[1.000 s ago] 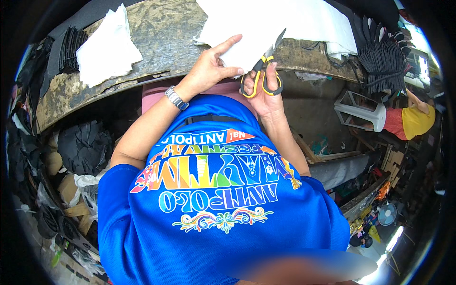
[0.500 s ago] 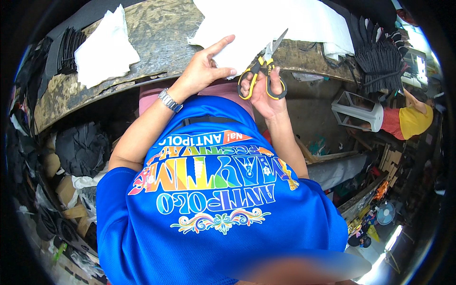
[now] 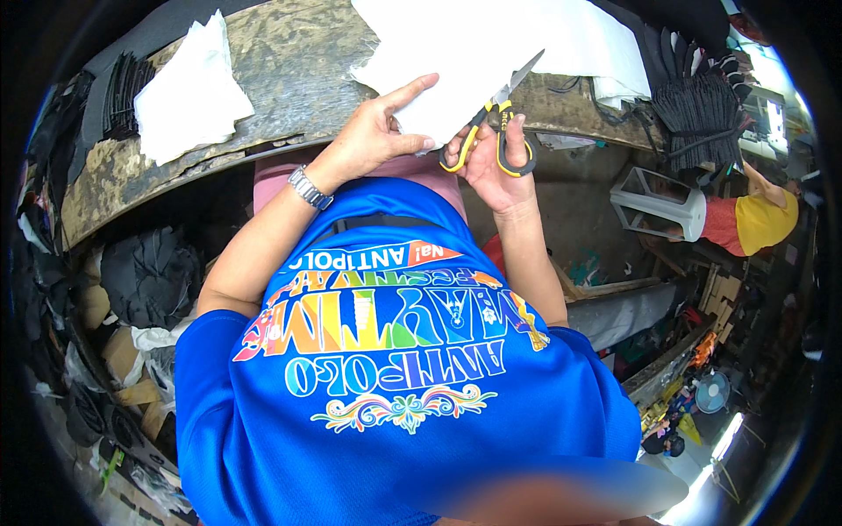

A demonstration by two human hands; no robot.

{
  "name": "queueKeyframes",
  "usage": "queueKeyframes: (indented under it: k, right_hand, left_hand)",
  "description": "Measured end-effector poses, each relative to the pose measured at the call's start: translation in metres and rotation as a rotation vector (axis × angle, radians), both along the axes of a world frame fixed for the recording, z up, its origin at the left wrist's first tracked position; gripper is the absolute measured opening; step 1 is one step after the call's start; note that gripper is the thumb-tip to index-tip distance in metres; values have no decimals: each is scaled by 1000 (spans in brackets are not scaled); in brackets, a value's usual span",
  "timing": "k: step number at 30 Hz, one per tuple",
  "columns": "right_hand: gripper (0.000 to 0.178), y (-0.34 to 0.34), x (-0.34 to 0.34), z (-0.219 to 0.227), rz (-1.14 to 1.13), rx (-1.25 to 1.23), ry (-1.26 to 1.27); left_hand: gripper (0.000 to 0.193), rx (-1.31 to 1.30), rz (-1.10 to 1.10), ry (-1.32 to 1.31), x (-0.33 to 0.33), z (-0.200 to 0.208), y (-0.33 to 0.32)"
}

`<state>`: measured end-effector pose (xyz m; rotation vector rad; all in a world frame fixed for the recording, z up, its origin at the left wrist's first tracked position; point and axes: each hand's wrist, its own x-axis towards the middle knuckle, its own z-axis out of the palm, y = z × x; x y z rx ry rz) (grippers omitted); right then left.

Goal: The person uses yellow-handled scissors to cut white fabric pieces on a worktable. They repeatedly trim and separate sections, stacking the cut pieces to the side. The camera is head-mounted and shows the hands and work surface throughout.

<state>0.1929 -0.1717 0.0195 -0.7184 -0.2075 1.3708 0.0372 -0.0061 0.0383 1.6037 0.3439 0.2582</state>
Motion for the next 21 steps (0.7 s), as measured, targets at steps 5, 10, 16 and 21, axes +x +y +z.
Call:
queueKeyframes:
  k: [5,10,16,21]
  right_hand:
    - [57,-1,-4,0,-130,-78,1]
    - [52,-5,-5,-2,-236,-109,-63]
    - [48,-8,-2,-7,-258,-156,-121]
    - [50,-16,9,-14,-211,-194,-94]
  left_hand:
    - [79,-67,-7,-37,1,1,-1]
    - [79,-41,-26,-25,0,3,1]
    - [81,-38,-4,-38,-1,0,2]
    - [82,-80,-20,0,-4,9,3]
